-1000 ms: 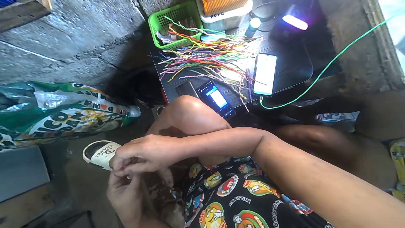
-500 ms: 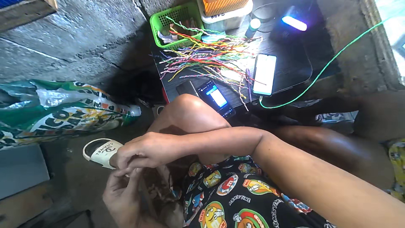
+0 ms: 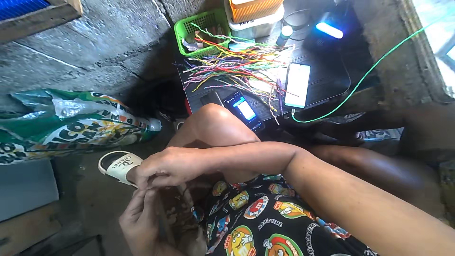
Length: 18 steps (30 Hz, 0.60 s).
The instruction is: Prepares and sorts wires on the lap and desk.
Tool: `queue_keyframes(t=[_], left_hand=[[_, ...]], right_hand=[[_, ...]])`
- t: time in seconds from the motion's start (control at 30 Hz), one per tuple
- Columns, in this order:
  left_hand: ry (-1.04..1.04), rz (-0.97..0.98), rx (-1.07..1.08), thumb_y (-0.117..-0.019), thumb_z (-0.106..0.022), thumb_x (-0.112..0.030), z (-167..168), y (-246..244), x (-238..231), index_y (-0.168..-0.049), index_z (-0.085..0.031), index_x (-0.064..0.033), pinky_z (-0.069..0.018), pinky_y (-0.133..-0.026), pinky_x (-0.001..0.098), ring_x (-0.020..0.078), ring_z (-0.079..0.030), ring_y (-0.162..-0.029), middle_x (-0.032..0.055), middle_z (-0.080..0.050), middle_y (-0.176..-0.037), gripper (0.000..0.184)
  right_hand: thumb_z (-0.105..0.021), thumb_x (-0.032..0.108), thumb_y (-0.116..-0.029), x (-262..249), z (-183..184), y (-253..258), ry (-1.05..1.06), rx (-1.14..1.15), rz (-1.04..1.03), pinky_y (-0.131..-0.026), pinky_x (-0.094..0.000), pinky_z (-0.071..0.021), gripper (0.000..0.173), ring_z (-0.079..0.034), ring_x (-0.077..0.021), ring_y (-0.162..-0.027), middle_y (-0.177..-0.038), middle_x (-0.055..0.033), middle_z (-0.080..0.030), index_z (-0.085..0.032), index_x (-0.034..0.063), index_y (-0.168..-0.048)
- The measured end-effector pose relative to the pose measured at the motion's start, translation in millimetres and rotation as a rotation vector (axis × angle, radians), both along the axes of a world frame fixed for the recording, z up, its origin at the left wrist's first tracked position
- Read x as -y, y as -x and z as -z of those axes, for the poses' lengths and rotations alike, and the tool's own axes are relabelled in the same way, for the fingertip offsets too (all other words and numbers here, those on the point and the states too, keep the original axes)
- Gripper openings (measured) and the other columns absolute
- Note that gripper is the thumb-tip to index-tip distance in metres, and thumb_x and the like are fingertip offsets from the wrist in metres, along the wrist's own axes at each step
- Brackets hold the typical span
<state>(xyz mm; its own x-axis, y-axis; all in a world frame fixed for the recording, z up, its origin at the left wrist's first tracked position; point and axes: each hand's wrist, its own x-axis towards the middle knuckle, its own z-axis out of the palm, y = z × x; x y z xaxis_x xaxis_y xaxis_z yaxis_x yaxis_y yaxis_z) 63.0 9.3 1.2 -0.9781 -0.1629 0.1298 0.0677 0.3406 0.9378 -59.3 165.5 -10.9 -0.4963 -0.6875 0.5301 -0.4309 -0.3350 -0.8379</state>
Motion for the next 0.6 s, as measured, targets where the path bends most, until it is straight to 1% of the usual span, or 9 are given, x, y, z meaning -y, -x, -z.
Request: queue_keyframes(t=[0.1,0.2,0.3,0.4,0.47,0.5,0.53,0.57,0.6], left_hand=[[0.041,-0.043,0.021,-0.0971,-0.061,-0.01,3,0,1,-0.098,-0.073,-0.0094,-0.0537,-0.085,0.0136,-0.0075,-0.065,-0.091,-0.0178,-0.071,-0.096,0.013],[-0.01,-0.049,0.015,-0.0951,-0.065,-0.011,5,1,1,-0.098,-0.073,-0.0143,-0.0551,-0.083,0.0153,-0.0057,-0.066,-0.089,-0.0188,-0.072,-0.095,0.009],[-0.016,-0.058,0.018,-0.0936,-0.067,-0.011,5,2,0,-0.098,-0.07,-0.0171,-0.0555,-0.081,0.0162,-0.005,-0.066,-0.088,-0.0193,-0.071,-0.094,0.008],[0.04,-0.114,0.039,-0.0908,-0.066,-0.006,5,2,-5,-0.096,-0.066,-0.0105,-0.0544,-0.081,0.0159,-0.006,-0.064,-0.088,-0.0168,-0.067,-0.092,0.007],[0.068,-0.136,0.052,-0.0909,-0.064,-0.005,4,2,-9,-0.097,-0.063,-0.0063,-0.0541,-0.082,0.016,-0.0063,-0.063,-0.089,-0.015,-0.065,-0.092,0.006],[0.054,-0.139,0.04,-0.0914,-0.064,-0.005,3,1,-10,-0.097,-0.063,-0.0076,-0.0547,-0.082,0.0162,-0.0061,-0.063,-0.088,-0.0156,-0.066,-0.092,0.007],[0.017,-0.132,0.009,-0.0924,-0.065,-0.006,1,1,-9,-0.098,-0.065,-0.0118,-0.055,-0.081,0.0163,-0.0058,-0.064,-0.087,-0.0173,-0.067,-0.092,0.008],[-0.04,-0.112,-0.032,-0.0947,-0.066,-0.01,-2,1,-7,-0.099,-0.067,-0.0179,-0.0549,-0.081,0.0155,-0.006,-0.065,-0.088,-0.0195,-0.069,-0.094,0.009],[-0.107,-0.088,-0.078,-0.0973,-0.066,-0.015,-8,1,-3,-0.102,-0.068,-0.0236,-0.0548,-0.081,0.0141,-0.0064,-0.065,-0.089,-0.0207,-0.07,-0.097,0.01]], right_hand=[[-0.064,-0.008,-0.0885,2,3,0,0.015,-0.059,0.007,-0.079,-0.0332,-0.0532,0.01,-0.067,-0.0227,-0.085,-0.089,-0.0174,-0.069,-0.071,-0.0085,-0.095],[-0.065,-0.006,-0.0898,5,7,-1,0.053,-0.082,0.031,-0.079,-0.0328,-0.0535,0.007,-0.067,-0.0228,-0.085,-0.087,-0.0173,-0.069,-0.071,-0.0086,-0.094],[-0.063,-0.007,-0.0903,3,4,-2,-0.004,-0.067,0.039,-0.083,-0.034,-0.0535,0.009,-0.068,-0.0245,-0.09,-0.09,-0.0176,-0.069,-0.071,-0.0083,-0.095],[-0.063,-0.008,-0.0911,1,0,-4,-0.071,-0.054,0.036,-0.087,-0.0358,-0.0528,0.009,-0.068,-0.0274,-0.095,-0.093,-0.0188,-0.07,-0.071,-0.0082,-0.096],[-0.064,-0.006,-0.0925,1,-1,-4,-0.091,-0.023,0.04,-0.086,-0.0362,-0.0531,0.009,-0.068,-0.0274,-0.094,-0.094,-0.0188,-0.07,-0.071,-0.008,-0.097],[-0.065,-0.004,-0.0929,1,-2,-4,-0.08,0.009,0.05,-0.084,-0.0356,-0.0538,0.009,-0.068,-0.0262,-0.091,-0.093,-0.0186,-0.069,-0.071,-0.0083,-0.099],[-0.067,0.0,-0.0929,1,-2,-4,-0.062,0.054,0.057,-0.079,-0.0341,-0.0541,0.013,-0.067,-0.0238,-0.086,-0.091,-0.0176,-0.068,-0.069,-0.0086,-0.102],[-0.072,0.004,-0.0915,1,-5,-4,-0.048,0.119,0.053,-0.076,-0.0337,-0.054,0.024,-0.065,-0.0224,-0.082,-0.089,-0.0176,-0.067,-0.067,-0.0096,-0.111],[-0.077,0.008,-0.0885,1,-8,-6,-0.05,0.189,0.028,-0.076,-0.0351,-0.0546,0.042,-0.065,-0.0231,-0.083,-0.093,-0.0184,-0.068,-0.062,-0.0097,-0.123]])
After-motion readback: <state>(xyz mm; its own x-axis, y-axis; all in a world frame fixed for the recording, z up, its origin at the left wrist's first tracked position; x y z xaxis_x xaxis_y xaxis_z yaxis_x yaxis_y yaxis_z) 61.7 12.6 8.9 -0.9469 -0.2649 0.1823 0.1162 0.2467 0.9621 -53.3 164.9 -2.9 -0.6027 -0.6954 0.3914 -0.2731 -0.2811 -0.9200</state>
